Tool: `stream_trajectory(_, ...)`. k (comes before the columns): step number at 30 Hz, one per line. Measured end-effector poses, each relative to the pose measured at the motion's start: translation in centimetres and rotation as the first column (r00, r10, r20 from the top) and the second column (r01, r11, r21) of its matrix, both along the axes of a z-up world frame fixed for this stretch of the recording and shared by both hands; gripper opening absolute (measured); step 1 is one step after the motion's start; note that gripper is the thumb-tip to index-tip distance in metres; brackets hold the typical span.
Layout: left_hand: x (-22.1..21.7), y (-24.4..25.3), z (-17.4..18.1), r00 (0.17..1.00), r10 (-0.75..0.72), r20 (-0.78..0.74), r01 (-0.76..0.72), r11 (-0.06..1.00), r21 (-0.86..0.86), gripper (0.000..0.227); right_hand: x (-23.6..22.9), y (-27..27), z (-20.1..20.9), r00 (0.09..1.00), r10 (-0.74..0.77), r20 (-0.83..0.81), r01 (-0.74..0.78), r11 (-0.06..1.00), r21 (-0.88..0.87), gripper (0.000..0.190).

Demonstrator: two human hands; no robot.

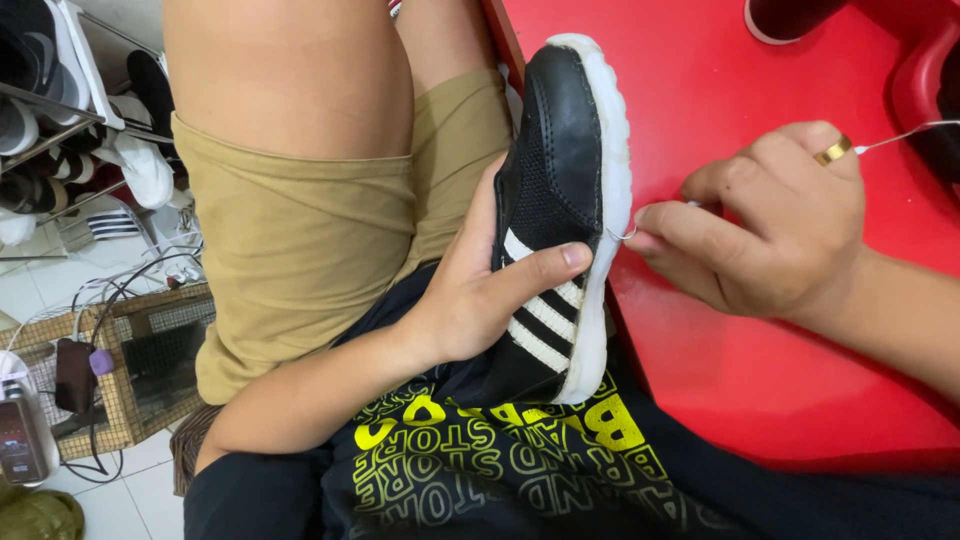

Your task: The person sits on the floor and uses a curved needle and white thread to sew the sole of a black and white sneaker. They repeatedly push the needle through the shoe's edge and pull the thread to secure the sole.

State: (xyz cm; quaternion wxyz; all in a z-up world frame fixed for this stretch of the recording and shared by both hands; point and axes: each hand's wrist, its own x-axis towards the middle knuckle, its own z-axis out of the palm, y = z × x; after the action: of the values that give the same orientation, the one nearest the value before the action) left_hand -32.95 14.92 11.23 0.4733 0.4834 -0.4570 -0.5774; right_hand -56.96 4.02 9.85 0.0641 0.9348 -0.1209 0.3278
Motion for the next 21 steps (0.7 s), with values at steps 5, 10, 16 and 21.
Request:
stream_trajectory(5, 0.2, -0.1, 0.0, 0.999, -0.021, 0.034, 0.022, 0.999, -0.036, 0.073, -0.2, 0.5, 0.5, 0.997, -0.051, -0.061, 0.054, 0.996, 0.064, 0.023)
stream_trajectory(10, 0.7, -0.3, 0.3, 0.999, -0.053, -0.009, 0.053, 0.996, -0.07, 0.072, -0.2, 0.6, 1.6, 0.999, 0.037, -0.024, -0.036, 0.999, 0.01, 0.019)
stream_trajectory(16, 0.8, -0.5, 1.7, 0.969, -0.011, 0.246, 0.032, 0.996, -0.081, 0.074, -1.2, 1.5, 2.8, 0.994, 0.035, -0.103, -0.029, 0.998, 0.062, 0.011)
stream_trajectory(21, 0.0, 0.2, 1.7, 0.98, 0.013, 0.201, -0.001, 0.998, -0.059, 0.091, -1.7, 1.8, 6.2, 0.921, 0.055, -0.387, -0.012, 0.994, 0.112, 0.032)
